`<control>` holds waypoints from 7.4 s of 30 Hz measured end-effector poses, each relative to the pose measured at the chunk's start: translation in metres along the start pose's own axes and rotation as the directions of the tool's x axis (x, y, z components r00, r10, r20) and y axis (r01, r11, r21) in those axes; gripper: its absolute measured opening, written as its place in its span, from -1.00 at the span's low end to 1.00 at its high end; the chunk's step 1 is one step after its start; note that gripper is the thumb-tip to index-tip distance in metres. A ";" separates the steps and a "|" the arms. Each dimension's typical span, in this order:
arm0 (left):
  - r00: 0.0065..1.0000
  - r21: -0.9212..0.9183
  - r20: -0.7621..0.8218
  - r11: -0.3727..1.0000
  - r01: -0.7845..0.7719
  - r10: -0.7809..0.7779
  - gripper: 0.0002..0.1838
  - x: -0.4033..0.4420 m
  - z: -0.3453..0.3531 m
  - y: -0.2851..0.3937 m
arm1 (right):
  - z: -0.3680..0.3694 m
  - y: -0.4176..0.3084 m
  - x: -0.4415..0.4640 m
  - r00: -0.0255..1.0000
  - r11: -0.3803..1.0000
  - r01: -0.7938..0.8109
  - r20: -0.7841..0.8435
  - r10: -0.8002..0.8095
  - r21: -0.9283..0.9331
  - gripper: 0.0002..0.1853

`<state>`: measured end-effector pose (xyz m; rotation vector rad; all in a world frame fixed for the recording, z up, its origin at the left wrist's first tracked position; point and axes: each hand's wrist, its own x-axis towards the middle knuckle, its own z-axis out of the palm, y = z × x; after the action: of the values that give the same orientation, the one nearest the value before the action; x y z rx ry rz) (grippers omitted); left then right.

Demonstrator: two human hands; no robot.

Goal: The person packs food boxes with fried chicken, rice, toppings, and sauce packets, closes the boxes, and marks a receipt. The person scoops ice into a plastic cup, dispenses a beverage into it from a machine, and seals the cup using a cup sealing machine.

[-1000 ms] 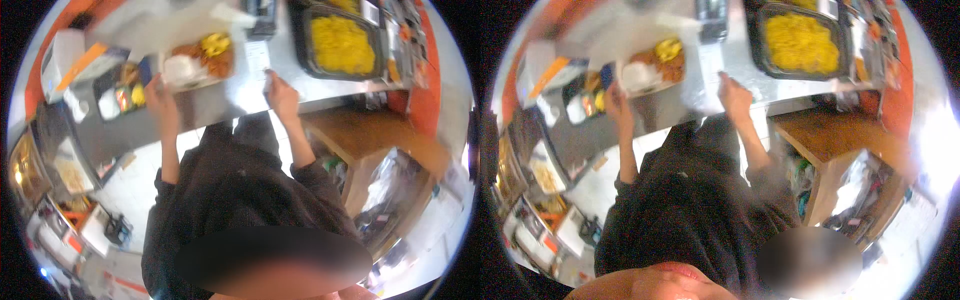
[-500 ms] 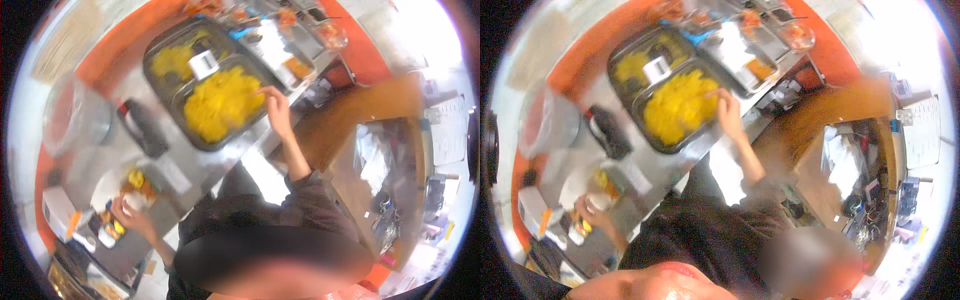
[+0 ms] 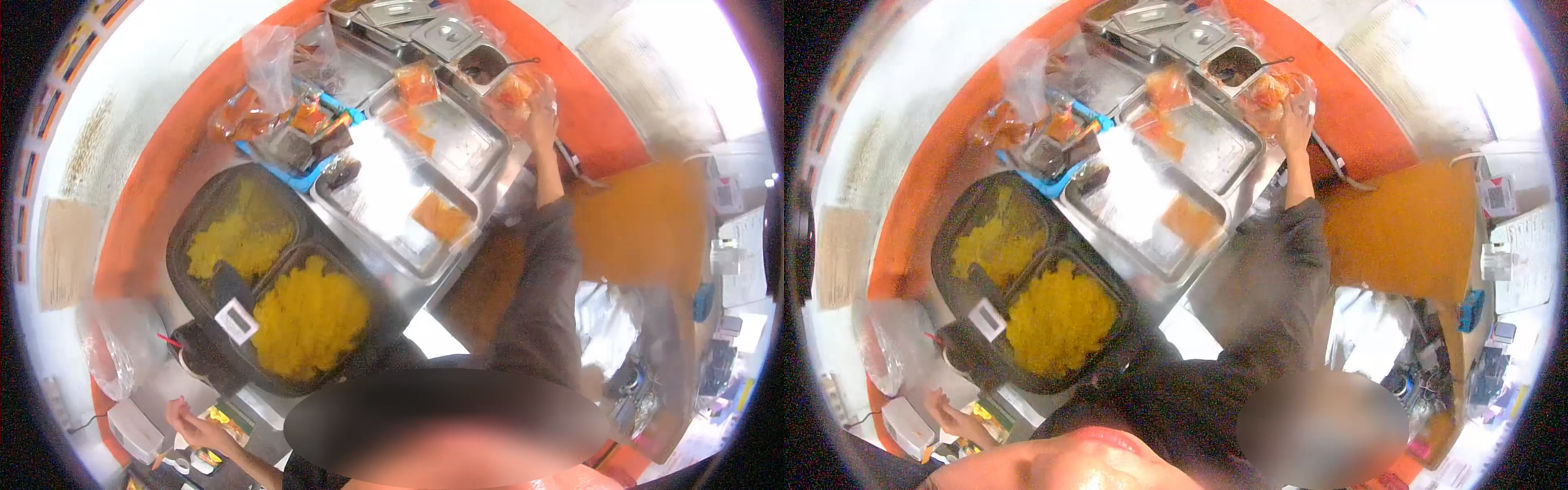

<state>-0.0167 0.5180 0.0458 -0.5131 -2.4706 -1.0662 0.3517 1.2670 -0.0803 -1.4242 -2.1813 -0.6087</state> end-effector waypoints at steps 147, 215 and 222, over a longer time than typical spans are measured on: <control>0.667 -0.223 0.677 0.950 -0.217 0.311 -0.49 -0.196 -0.075 -0.222 | -0.404 -0.542 -0.541 0.737 0.123 -0.459 0.454 -0.500 0.880 -0.79; 0.738 -0.243 0.584 0.940 -0.239 0.338 -0.63 -0.193 -0.072 -0.222 | -0.410 -0.520 -0.550 0.691 0.123 -0.558 0.542 -0.478 0.821 -0.79; 0.743 -0.240 0.578 0.941 -0.239 0.337 -0.65 -0.194 -0.072 -0.223 | -0.405 -0.513 -0.549 0.680 0.126 -0.435 0.417 -0.603 0.891 -0.80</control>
<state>0.0579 0.2878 -0.1379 -1.4515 -2.7014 -1.0785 0.1287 0.4451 -0.1431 -0.6106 -2.2197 1.6276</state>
